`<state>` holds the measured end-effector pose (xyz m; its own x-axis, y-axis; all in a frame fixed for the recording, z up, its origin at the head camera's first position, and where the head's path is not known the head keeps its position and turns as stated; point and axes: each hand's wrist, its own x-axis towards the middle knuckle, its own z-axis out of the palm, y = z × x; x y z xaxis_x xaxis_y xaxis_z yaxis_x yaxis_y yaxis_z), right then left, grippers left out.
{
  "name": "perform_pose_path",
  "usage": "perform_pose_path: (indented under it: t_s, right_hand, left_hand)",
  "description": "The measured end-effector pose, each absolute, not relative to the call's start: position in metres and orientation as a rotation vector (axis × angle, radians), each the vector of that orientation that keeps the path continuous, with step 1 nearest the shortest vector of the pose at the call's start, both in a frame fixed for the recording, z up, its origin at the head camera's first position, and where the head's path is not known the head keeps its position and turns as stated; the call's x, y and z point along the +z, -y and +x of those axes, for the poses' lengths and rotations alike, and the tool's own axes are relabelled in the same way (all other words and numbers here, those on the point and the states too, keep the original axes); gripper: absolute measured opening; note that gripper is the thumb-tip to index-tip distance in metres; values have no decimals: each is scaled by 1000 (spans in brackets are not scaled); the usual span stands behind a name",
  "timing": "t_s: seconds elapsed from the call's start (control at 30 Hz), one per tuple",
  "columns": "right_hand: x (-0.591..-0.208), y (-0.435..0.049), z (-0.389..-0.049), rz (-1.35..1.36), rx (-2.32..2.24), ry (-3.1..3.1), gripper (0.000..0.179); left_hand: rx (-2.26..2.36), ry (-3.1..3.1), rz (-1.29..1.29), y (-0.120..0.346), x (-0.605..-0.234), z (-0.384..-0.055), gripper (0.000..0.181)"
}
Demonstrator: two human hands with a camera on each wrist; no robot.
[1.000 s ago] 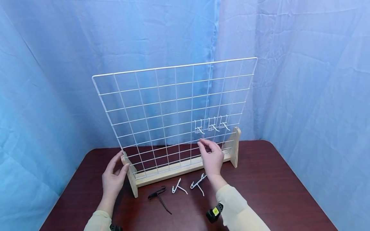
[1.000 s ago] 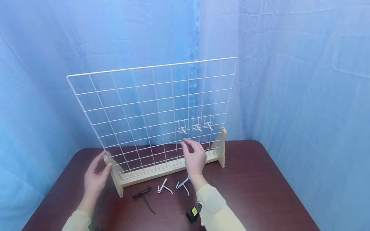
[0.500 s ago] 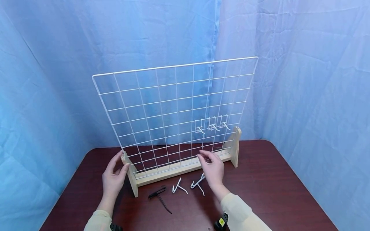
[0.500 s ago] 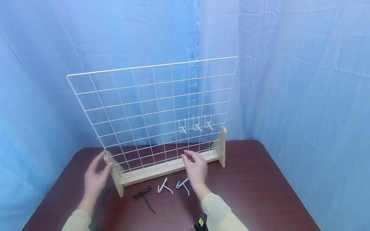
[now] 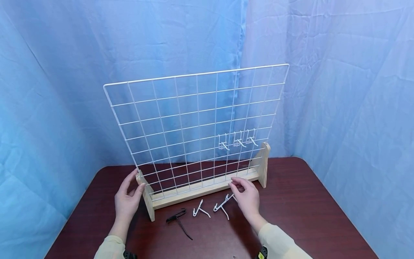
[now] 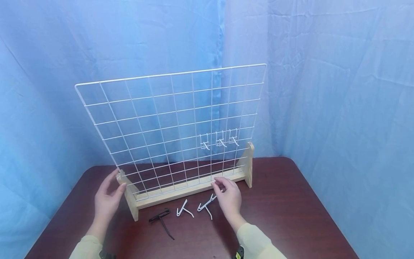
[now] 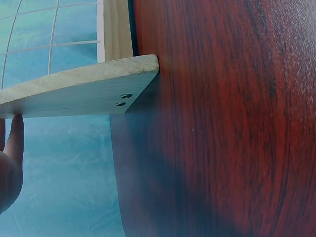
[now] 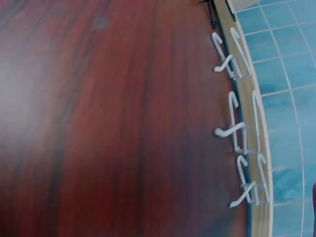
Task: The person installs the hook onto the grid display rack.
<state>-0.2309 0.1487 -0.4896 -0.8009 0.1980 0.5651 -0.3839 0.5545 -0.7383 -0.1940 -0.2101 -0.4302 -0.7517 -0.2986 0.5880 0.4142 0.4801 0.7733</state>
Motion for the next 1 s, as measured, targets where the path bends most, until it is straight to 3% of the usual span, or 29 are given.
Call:
perform_pose_path:
  t_s: [1.0]
  right_hand:
    - [-527, -193, -218, 257, 917, 2388, 27]
  left_hand:
    - [-1307, 2032, -117, 210, -430, -194, 54]
